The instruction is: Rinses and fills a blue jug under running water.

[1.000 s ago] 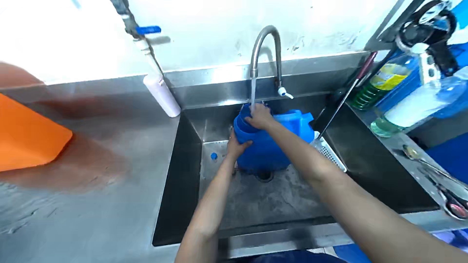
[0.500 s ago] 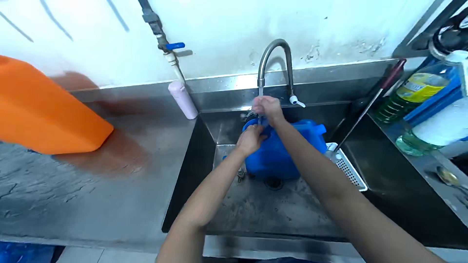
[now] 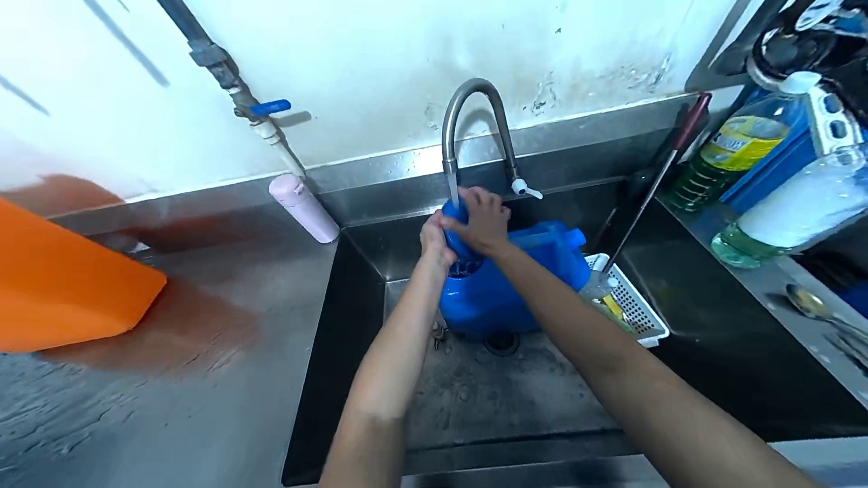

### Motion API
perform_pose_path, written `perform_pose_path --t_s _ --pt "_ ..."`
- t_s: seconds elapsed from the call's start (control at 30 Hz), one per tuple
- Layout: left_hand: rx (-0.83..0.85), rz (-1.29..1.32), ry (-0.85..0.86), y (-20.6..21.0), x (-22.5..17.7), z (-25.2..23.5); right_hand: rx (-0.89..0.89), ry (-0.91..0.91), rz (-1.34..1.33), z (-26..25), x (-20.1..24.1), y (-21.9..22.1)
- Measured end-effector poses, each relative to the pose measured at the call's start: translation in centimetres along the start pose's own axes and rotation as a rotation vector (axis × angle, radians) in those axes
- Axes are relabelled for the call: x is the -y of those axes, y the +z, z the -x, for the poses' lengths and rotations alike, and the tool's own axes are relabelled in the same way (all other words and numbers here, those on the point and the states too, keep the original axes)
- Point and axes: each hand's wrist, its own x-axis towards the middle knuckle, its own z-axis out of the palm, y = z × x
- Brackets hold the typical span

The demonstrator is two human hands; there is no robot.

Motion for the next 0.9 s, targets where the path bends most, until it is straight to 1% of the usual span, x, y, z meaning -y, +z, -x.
perform_pose_path --t_s 0.03,0.07,0.1,0.13,0.17,0.2,0.23,0.27,0.3,0.33,0.37,0.4,0.47,0.5,0.53,0.57,0.6,0.63,0.67,0.7,0.73,0.77,0.8,0.83,0.87,0.9 --pt "0.003 0.001 -0.018 -0.2 -0.3 0.1 0.055 0.094 -0.034 -1.2 -0.3 -1.4" --pt "0.002 -0.003 -0.027 -0.7 -0.6 0.2 0.103 0.138 -0.081 -1.9 -0.6 -2.4" --pt "0.008 -0.026 -0.004 -1.1 -1.0 0.1 0.114 0.093 -0.105 -2.2 -0.6 -3.0" --pt "0.028 -0.074 0.06 -1.7 -1.3 -0.2 0.095 -0.033 -0.117 -1.8 -0.2 -3.4" --pt "0.053 -0.177 0.159 -2.7 -1.2 -0.9 0.075 -0.196 -0.095 -0.9 0.2 -3.5" --pt "0.084 -0.342 0.275 -4.0 -0.9 -1.9 0.091 -0.358 -0.039 0.2 0.4 -3.3" --pt "0.125 -0.525 0.348 -5.3 -0.5 -2.7 0.176 -0.459 0.036 1.4 0.4 -2.9" --pt "0.193 -0.664 0.352 -6.5 0.0 -3.2 0.292 -0.486 0.119 2.1 -0.2 -1.9" --pt "0.234 -0.777 0.332 -7.3 0.9 -3.6 0.413 -0.428 0.174 2.2 -1.1 -0.8" --pt "0.24 -0.822 0.313 -7.6 2.2 -3.7 0.461 -0.351 0.214 1.6 -2.0 0.4" --pt "0.224 -0.848 0.311 -7.6 3.0 -3.7 0.46 -0.278 0.256 0.7 -2.5 1.4" --pt "0.18 -0.876 0.329 -7.4 3.3 -3.8 0.475 -0.217 0.292 0.0 -2.1 2.0" --pt "0.054 -0.804 0.394 -7.0 2.9 -3.6 0.483 -0.241 0.283 -0.7 -0.8 2.8" --pt "0.016 -0.714 0.418 -6.7 2.3 -3.1 0.455 -0.258 0.243 -0.8 -0.1 2.4" --pt "-0.002 -0.588 0.417 -6.2 1.5 -2.2 0.402 -0.225 0.186 -0.9 0.6 1.4" --pt "-0.012 -0.443 0.381 -5.4 0.8 -1.3 0.325 -0.144 0.116 -1.3 0.8 0.2" --pt "-0.013 -0.322 0.309 -4.8 0.4 -0.7 0.279 -0.011 -0.003 -1.7 1.0 -1.1" --pt "-0.01 -0.254 0.218 -4.1 0.4 -0.5 0.258 0.112 -0.105 -2.0 1.7 -2.3" --pt "-0.003 -0.236 0.144 -3.7 0.9 -0.9 0.241 0.19 -0.142 -1.6 2.9 -3.4" --pt "0.0 -0.278 0.115 -3.2 1.6 -1.6 0.198 0.196 -0.123 -0.7 4.3 -4.3" --pt "0.0 -0.39 0.141 -2.4 2.2 -2.3 0.111 0.149 -0.087 0.5 5.3 -4.6" --pt "0.007 -0.556 0.19 -1.3 2.2 -2.9 -0.015 0.088 -0.057 1.8 5.5 -4.3" --pt "0.014 -0.766 0.251 0.0 1.4 -2.9 -0.157 0.062 -0.073 2.9 4.6 -3.7" --pt "0.029 -0.945 0.295 1.2 0.3 -2.6 -0.285 0.103 -0.171 3.6 3.0 -2.9" --pt "0.044 -1.026 0.34 2.2 -0.8 -2.2 -0.378 0.19 -0.362 3.9 1.4 -1.9" --pt "0.058 -1.053 0.394 2.8 -2.1 -1.5 -0.424 0.279 -0.591 3.8 0.0 -0.5"
